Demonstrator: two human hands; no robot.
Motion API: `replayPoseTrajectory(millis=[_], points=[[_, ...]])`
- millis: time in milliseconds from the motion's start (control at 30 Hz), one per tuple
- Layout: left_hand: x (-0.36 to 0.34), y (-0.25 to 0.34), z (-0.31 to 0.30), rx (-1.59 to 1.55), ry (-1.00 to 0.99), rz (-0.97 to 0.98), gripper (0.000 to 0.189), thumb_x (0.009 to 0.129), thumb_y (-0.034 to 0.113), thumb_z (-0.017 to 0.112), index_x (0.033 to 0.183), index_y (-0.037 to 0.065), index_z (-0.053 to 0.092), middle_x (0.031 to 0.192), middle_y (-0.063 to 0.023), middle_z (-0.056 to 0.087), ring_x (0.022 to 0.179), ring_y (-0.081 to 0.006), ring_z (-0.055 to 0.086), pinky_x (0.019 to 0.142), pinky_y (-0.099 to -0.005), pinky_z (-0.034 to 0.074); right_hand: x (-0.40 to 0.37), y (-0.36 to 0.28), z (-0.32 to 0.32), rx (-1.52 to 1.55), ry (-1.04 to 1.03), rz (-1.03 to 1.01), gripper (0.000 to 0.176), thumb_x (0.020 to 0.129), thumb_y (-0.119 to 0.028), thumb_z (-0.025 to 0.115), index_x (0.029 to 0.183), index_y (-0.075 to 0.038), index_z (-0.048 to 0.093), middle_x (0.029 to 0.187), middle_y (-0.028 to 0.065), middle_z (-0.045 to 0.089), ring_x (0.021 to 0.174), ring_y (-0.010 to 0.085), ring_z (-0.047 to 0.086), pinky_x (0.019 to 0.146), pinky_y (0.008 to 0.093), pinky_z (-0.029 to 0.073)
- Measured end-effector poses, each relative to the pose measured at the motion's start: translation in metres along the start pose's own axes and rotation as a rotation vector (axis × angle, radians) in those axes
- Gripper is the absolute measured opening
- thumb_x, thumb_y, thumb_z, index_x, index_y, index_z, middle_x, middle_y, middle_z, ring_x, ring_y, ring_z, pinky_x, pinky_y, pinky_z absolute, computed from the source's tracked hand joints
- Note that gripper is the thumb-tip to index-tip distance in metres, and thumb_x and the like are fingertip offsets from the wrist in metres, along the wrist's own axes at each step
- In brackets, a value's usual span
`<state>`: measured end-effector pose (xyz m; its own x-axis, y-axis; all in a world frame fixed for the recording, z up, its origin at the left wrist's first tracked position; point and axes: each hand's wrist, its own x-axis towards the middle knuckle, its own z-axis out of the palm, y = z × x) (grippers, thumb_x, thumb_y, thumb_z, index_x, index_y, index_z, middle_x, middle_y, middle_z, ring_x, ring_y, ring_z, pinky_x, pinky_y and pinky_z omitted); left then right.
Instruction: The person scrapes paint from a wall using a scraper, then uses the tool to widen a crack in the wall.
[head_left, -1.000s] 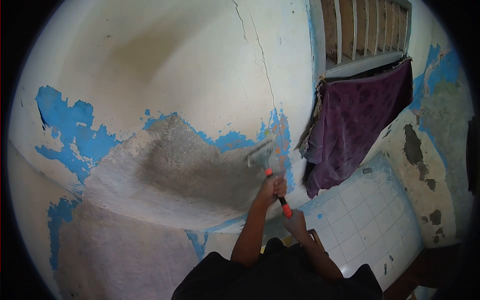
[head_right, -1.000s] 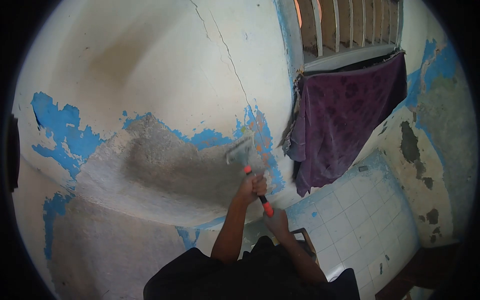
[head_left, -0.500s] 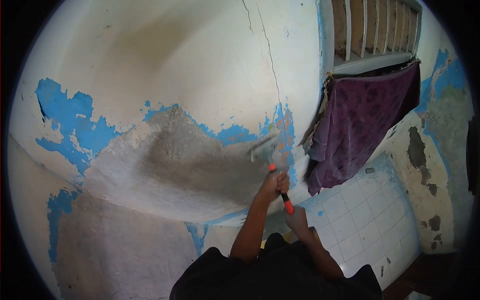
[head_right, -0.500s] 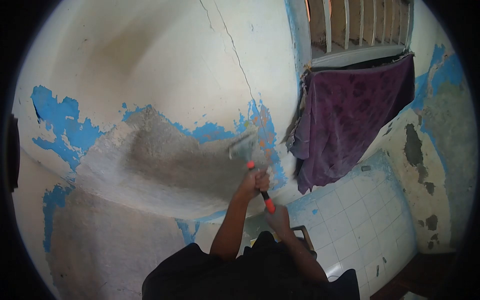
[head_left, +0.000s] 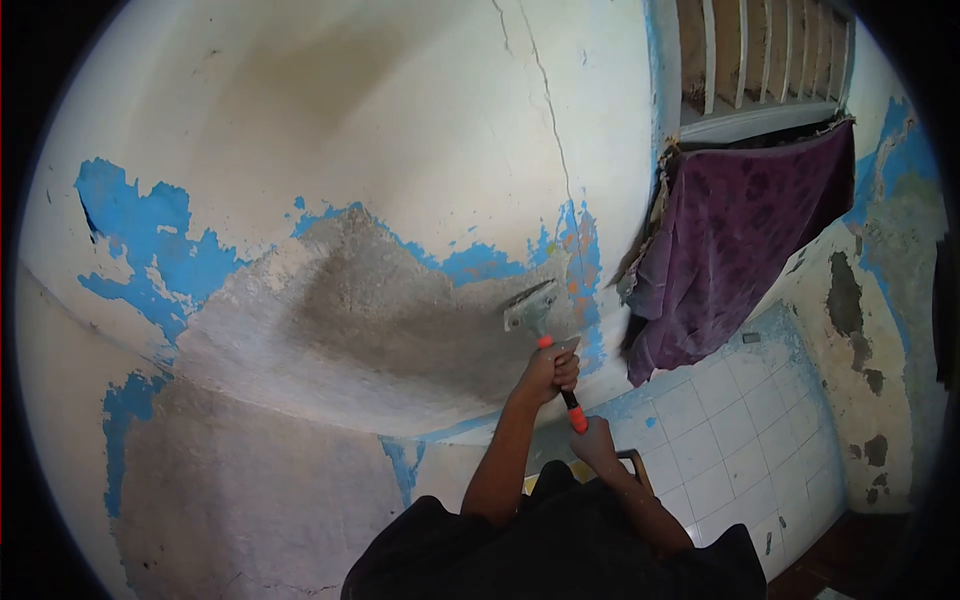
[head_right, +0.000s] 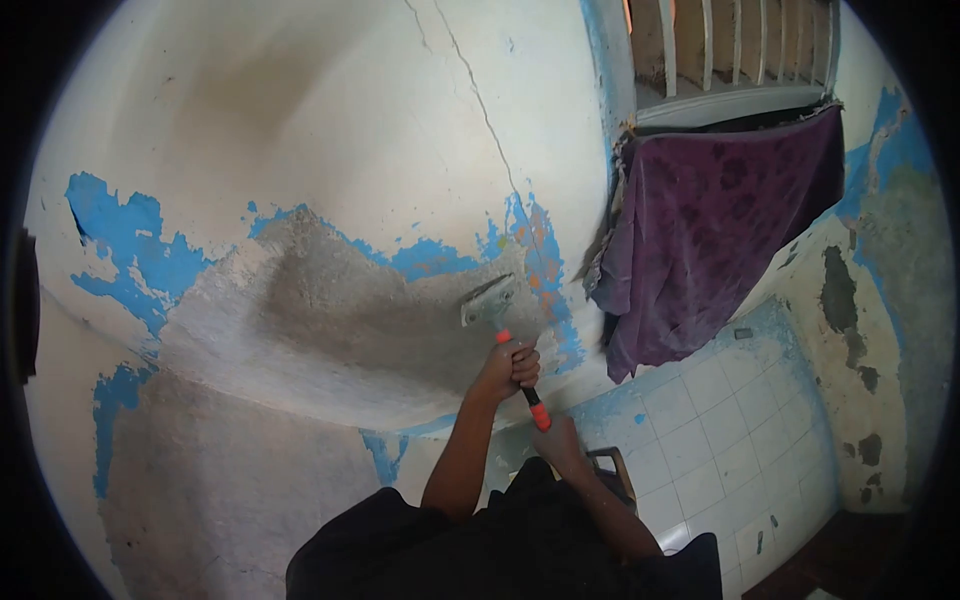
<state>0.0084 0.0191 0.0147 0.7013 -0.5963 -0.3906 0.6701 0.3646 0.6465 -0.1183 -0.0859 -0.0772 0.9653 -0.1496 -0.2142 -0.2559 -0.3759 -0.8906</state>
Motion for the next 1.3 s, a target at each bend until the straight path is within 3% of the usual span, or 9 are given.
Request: replayPoseTrajectory(millis=[233, 500, 600, 700, 833, 1000, 1100, 1200, 1300], points=[[-0.008, -0.002, -0.003, -0.001, 0.018, 0.043, 0.039, 0.095, 0.023, 0.044, 0.059, 0.018, 0.032, 0.048, 0.0058, 0.025, 0.039, -0.0058, 0.022, 0.039, -0.0238, 0.024, -0.008, 0.002, 0.015, -0.016, 0.018, 0.068, 0.022, 0.076, -0.016, 0.061, 0.071, 0.005, 0.06, 0.061, 0.0216, 0.059, 0.063, 0.0363, 0.064, 0.057, 0.0425, 0.045], [0.009, 0.034, 0.016, 0.054, -0.11, 0.112, 0.04, 0.096, 0.024, 0.044, 0.058, 0.018, 0.032, 0.049, 0.0057, 0.025, 0.039, -0.0057, 0.022, 0.039, -0.0234, 0.022, 0.023, -0.035, -0.002, 0.029, 0.161, -0.069, 0.03, 0.083, -0.022, 0.062, 0.07, 0.005, 0.059, 0.056, 0.0209, 0.056, 0.053, 0.0329, 0.061, 0.054, 0.0413, 0.043], [-0.003, 0.046, 0.032, 0.073, -0.133, 0.139, 0.04, 0.095, 0.024, 0.045, 0.058, 0.018, 0.031, 0.049, 0.0058, 0.025, 0.039, -0.0057, 0.022, 0.039, -0.0234, 0.022, 0.019, -0.063, -0.017, 0.074, 0.125, -0.025, 0.029, 0.08, -0.025, 0.063, 0.073, 0.003, 0.063, 0.065, 0.0248, 0.059, 0.067, 0.0433, 0.061, 0.058, 0.0455, 0.045], [0.007, 0.022, 0.018, 0.012, -0.069, 0.09, 0.04, 0.095, 0.023, 0.045, 0.058, 0.018, 0.031, 0.049, 0.0059, 0.025, 0.039, -0.0059, 0.023, 0.039, -0.0234, 0.022, 0.009, -0.036, -0.01, 0.001, 0.136, -0.01, 0.03, 0.08, -0.025, 0.063, 0.072, 0.004, 0.063, 0.064, 0.0244, 0.059, 0.066, 0.043, 0.061, 0.059, 0.0457, 0.046], [0.013, -0.001, 0.007, -0.029, -0.062, 0.054, 0.038, 0.094, 0.022, 0.045, 0.058, 0.018, 0.031, 0.049, 0.0059, 0.025, 0.039, -0.0062, 0.022, 0.039, -0.0235, 0.022, 0.007, -0.01, -0.01, -0.059, 0.157, -0.082, 0.034, 0.084, -0.024, 0.062, 0.068, 0.006, 0.059, 0.055, 0.0224, 0.054, 0.051, 0.0335, 0.059, 0.053, 0.0423, 0.042], [0.003, 0.076, 0.075, 0.123, -0.124, 0.207, 0.038, 0.093, 0.025, 0.047, 0.059, 0.018, 0.03, 0.048, 0.0055, 0.025, 0.039, -0.0065, 0.024, 0.039, -0.0246, 0.022, 0.031, -0.092, -0.051, 0.094, 0.154, -0.138, 0.03, 0.081, -0.025, 0.063, 0.073, 0.004, 0.063, 0.063, 0.0244, 0.059, 0.063, 0.0425, 0.061, 0.057, 0.045, 0.046], [-0.001, 0.092, 0.095, 0.208, -0.145, 0.251, 0.039, 0.093, 0.026, 0.048, 0.059, 0.018, 0.03, 0.049, 0.0056, 0.024, 0.039, -0.0069, 0.024, 0.039, -0.0246, 0.023, 0.034, -0.106, -0.064, 0.101, 0.131, -0.148, 0.03, 0.081, -0.025, 0.063, 0.073, 0.004, 0.063, 0.062, 0.0246, 0.058, 0.061, 0.0416, 0.061, 0.056, 0.0448, 0.045], [0.018, 0.048, 0.056, 0.078, -0.109, 0.145, 0.039, 0.093, 0.026, 0.049, 0.059, 0.018, 0.03, 0.049, 0.0056, 0.023, 0.038, -0.0075, 0.023, 0.039, -0.0249, 0.023, 0.026, -0.06, -0.05, 0.028, 0.114, -0.087, 0.031, 0.081, -0.025, 0.062, 0.071, 0.004, 0.062, 0.061, 0.0243, 0.057, 0.061, 0.0413, 0.061, 0.056, 0.0448, 0.045], [0.025, 0.008, 0.041, 0.032, -0.002, 0.046, 0.038, 0.092, 0.023, 0.047, 0.057, 0.019, 0.031, 0.047, 0.0064, 0.023, 0.037, -0.0064, 0.021, 0.039, -0.025, 0.024, 0.009, -0.02, -0.037, 0.08, 0.098, -0.026, 0.036, 0.083, -0.027, 0.061, 0.069, 0.006, 0.06, 0.055, 0.0215, 0.054, 0.049, 0.0285, 0.057, 0.053, 0.0429, 0.042]])
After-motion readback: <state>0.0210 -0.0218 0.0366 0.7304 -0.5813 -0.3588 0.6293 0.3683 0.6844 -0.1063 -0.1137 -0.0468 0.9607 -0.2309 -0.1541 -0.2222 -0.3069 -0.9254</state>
